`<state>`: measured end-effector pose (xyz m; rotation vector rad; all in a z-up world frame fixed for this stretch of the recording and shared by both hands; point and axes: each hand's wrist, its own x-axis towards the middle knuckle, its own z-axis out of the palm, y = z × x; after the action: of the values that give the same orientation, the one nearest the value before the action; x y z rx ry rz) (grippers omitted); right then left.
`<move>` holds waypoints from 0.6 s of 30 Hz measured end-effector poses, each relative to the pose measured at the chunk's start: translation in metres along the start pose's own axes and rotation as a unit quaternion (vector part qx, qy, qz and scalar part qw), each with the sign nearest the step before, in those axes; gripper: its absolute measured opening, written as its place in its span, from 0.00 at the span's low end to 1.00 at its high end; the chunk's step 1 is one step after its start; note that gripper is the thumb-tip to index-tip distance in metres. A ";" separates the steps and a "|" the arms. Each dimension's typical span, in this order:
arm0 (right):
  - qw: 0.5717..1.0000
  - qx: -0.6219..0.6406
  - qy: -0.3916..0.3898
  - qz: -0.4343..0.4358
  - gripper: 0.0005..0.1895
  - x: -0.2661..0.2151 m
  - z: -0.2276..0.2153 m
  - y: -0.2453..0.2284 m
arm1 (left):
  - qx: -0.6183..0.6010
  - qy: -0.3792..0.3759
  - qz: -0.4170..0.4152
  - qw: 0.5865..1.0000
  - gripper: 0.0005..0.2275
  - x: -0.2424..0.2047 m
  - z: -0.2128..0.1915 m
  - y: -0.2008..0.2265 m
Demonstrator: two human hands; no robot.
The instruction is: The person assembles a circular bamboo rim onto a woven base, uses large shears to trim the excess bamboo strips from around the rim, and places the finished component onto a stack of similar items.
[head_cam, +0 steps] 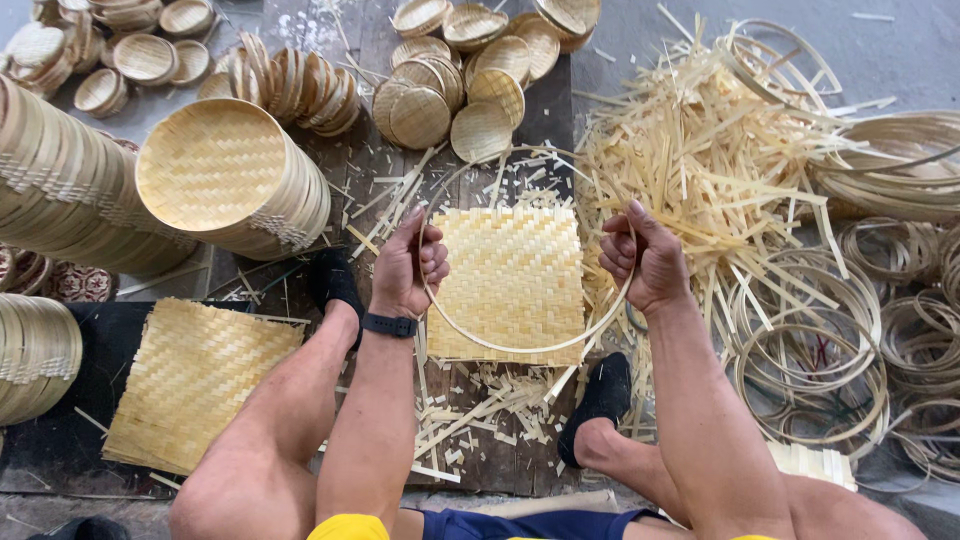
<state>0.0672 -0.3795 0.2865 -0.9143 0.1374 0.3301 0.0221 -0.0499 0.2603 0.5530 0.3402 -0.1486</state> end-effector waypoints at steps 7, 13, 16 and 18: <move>0.999 -0.029 -0.014 -0.037 0.22 0.011 -0.025 -0.001 | 0.009 0.004 -0.008 1.000 0.19 0.009 -0.018 -0.006; 0.966 -0.244 0.084 0.008 0.10 0.009 -0.004 0.005 | -0.113 0.035 0.077 0.990 0.15 0.005 -0.013 -0.030; 0.927 -0.342 0.152 0.002 0.14 0.020 -0.022 0.033 | -0.017 0.105 0.131 0.986 0.14 0.010 -0.037 -0.053; 0.903 -0.386 0.188 0.017 0.13 0.034 -0.043 0.060 | 0.098 0.174 0.150 0.968 0.13 0.022 -0.067 -0.071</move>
<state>0.0794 -0.3722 0.2066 -1.7665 0.3945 0.2328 0.0082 -0.0749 0.1636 0.8230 0.5816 0.2138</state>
